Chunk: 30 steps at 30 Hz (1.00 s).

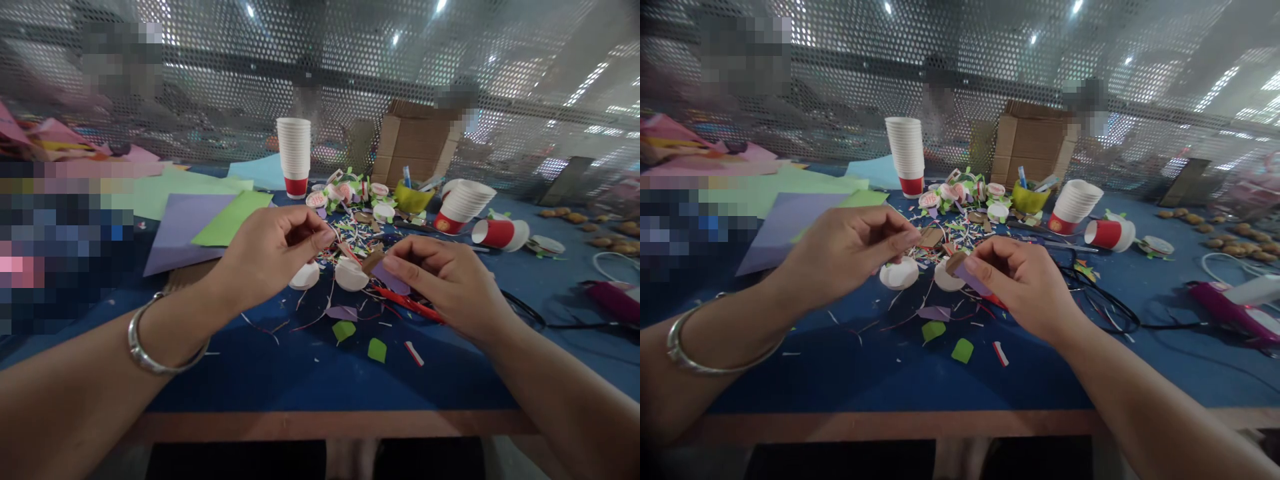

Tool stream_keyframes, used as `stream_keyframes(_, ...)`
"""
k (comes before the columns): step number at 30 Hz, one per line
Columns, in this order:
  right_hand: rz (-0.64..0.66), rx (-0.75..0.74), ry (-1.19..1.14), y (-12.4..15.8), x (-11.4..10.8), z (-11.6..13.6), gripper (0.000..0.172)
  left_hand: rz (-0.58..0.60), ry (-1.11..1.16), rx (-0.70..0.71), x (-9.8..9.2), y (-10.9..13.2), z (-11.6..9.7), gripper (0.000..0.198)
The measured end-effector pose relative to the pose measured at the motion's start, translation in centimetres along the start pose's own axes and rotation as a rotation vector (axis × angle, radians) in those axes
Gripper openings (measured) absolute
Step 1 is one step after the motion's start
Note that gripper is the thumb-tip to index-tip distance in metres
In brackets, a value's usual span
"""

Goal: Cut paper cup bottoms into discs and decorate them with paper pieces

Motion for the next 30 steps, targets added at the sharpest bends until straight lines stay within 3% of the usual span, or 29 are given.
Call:
stream_keyframes(2, 0.001, 0.009, -0.019, 0.0, 0.1, -0.1, 0.017, 0.076, 0.052, -0.033, 0.9, 0.6, -0.4, 0.022)
stream_keyframes(6, 0.038, 0.041, -0.053, -0.1, 0.5, -0.3, 0.020, 0.346, 0.358, -0.217, 3.5, 2.0, -0.8, 0.029)
stream_keyframes(8, 0.061, 0.054, -0.053, -0.1, 0.7, -0.4, 0.021, 0.399, 0.511, -0.315, 4.4, 2.4, -0.8, 0.025)
stream_keyframes(11, 0.083, 0.068, -0.072, 0.0, 0.9, -0.3, 0.022, 0.332, 0.629, -0.404, 4.5, 2.3, -0.7, 0.015)
stream_keyframes(16, 0.095, 0.065, -0.102, 0.1, 1.1, -0.1, 0.022, 0.268, 0.688, -0.409, 3.7, 1.9, -0.5, 0.018)
stream_keyframes(23, -0.145, -0.120, 0.101, 0.7, 0.5, 0.6, 0.009, 0.152, 0.760, -0.420, 3.9, 1.8, -0.5, 0.018)
stream_keyframes(30, -0.075, -0.264, 0.220, 1.3, 1.6, 1.3, 0.016, 0.052, 0.720, -0.344, 3.9, 1.9, -0.6, 0.030)
Point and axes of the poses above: each hand's wrist, its own y-axis away from the middle knuckle, its own x-axis out of the palm, z = x × y, the point moved 3 cm from there along -y, towards the middle knuckle, and after that the axes turned 3 degrees about y, right-handed, at the moved point
